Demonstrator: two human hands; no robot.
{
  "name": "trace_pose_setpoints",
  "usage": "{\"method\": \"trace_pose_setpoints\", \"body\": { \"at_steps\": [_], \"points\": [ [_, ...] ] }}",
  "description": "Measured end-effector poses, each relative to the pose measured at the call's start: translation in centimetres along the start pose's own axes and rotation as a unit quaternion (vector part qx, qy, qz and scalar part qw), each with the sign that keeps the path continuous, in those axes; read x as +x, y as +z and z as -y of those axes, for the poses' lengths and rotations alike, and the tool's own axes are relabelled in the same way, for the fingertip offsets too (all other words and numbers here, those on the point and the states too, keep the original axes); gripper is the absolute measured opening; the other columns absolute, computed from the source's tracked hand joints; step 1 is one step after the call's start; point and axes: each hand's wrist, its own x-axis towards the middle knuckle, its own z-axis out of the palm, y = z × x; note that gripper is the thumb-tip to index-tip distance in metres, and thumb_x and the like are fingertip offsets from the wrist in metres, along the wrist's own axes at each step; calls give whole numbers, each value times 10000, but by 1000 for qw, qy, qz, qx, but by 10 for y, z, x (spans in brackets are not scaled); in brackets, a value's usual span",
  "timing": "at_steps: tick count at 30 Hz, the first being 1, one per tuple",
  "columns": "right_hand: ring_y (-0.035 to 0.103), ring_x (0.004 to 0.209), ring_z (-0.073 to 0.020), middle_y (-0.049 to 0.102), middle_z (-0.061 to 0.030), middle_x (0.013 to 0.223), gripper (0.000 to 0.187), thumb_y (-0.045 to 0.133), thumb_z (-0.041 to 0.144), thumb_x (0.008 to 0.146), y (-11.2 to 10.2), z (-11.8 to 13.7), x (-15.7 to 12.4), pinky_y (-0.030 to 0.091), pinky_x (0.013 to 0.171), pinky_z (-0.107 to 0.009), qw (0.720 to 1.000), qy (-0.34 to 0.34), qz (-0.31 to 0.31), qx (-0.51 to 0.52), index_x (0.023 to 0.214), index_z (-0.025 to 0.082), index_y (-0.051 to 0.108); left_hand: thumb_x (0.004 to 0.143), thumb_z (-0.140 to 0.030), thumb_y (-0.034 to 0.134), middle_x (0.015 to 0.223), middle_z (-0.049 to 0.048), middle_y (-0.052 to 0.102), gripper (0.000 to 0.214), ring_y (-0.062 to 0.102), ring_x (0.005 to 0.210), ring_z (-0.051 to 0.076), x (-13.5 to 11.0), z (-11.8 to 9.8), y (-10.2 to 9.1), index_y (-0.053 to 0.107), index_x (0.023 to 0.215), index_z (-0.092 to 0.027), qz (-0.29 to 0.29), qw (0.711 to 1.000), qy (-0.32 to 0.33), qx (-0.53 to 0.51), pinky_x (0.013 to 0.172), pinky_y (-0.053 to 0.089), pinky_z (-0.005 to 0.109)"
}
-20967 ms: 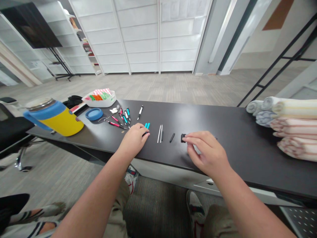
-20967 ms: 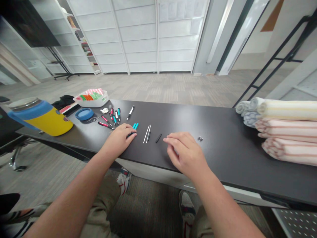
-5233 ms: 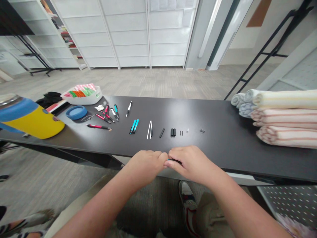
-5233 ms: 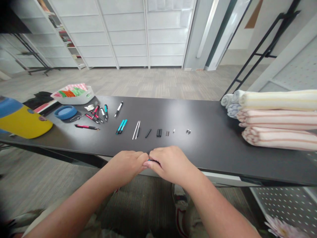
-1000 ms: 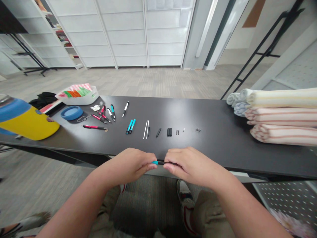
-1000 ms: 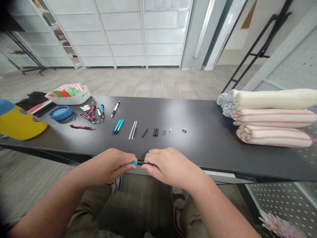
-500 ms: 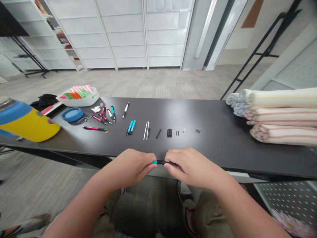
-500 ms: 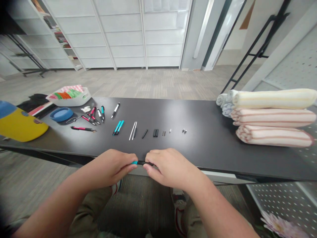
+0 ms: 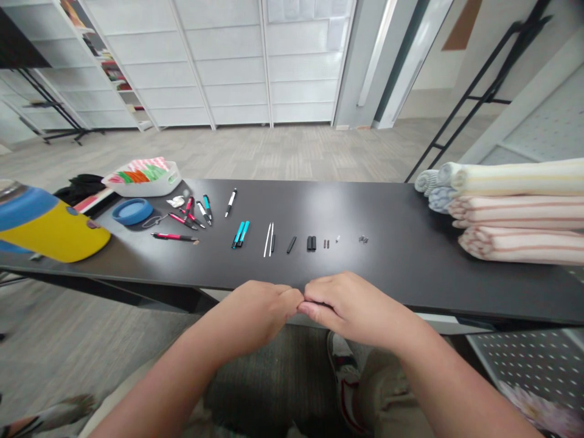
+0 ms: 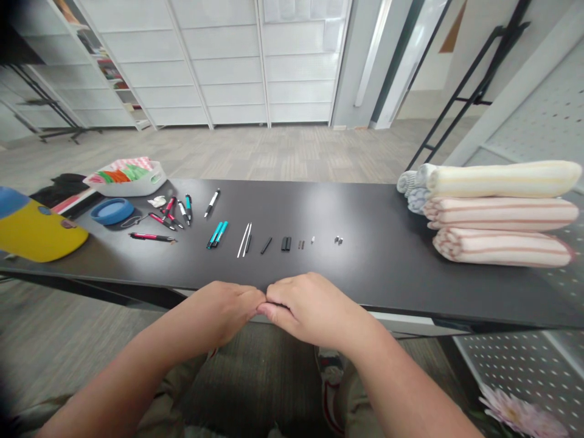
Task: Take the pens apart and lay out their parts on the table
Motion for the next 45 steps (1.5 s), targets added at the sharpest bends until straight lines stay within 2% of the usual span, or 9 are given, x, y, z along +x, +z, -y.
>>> {"method": "trace_pose_setpoints", "body": {
  "at_steps": [6, 11, 20, 32, 45],
  "points": [
    [574, 725, -133, 665, -2, 818, 347, 467, 398, 1104, 1, 1, 1, 320, 661, -276, 1000, -2, -6, -6, 866, 197, 619, 1113, -309, 407, 943, 28, 735, 274, 717, 848, 202, -3, 6, -13, 601, 951, -202, 25, 996, 3, -85, 706, 449, 289],
    [560, 718, -132, 660, 5, 826, 314, 492, 390, 1095, 1, 2, 0, 302, 646, -279, 1000, -6, -2, -12, 872, 201, 605, 1115, -316, 391, 963, 33, 723, 285, 690, 875, 184, -6, 9, -17, 613, 977, -201, 40, 987, 1, -158, 770, 447, 266],
    [562, 712, -139, 666, -2, 822, 327, 488, 402, 1095, -1, 2, 0, 295, 642, -291, 1000, -3, 6, -18, 865, 201, 605, 1104, -360, 387, 833, 6, 650, 335, 601, 744, 153, -9, 14, -22, 559, 864, -203, 62, 977, -6, -204, 697, 398, 254],
    [545, 664, -122, 637, 7, 753, 418, 470, 456, 1102, 1, -1, -4, 292, 631, -274, 1000, -18, 9, 15, 805, 193, 603, 1104, -375, 381, 772, -18, 593, 342, 534, 683, 135, -13, 20, -21, 558, 867, -205, 100, 964, 2, -248, 657, 373, 250],
    [517, 624, -114, 619, 7, 702, 474, 439, 466, 1111, 5, -4, -6, 293, 619, -267, 999, -41, 5, 34, 784, 185, 636, 1086, -415, 430, 723, -16, 574, 364, 502, 641, 134, -16, 30, -19, 625, 872, -193, 108, 940, 18, -322, 634, 359, 245]
  ]
}}
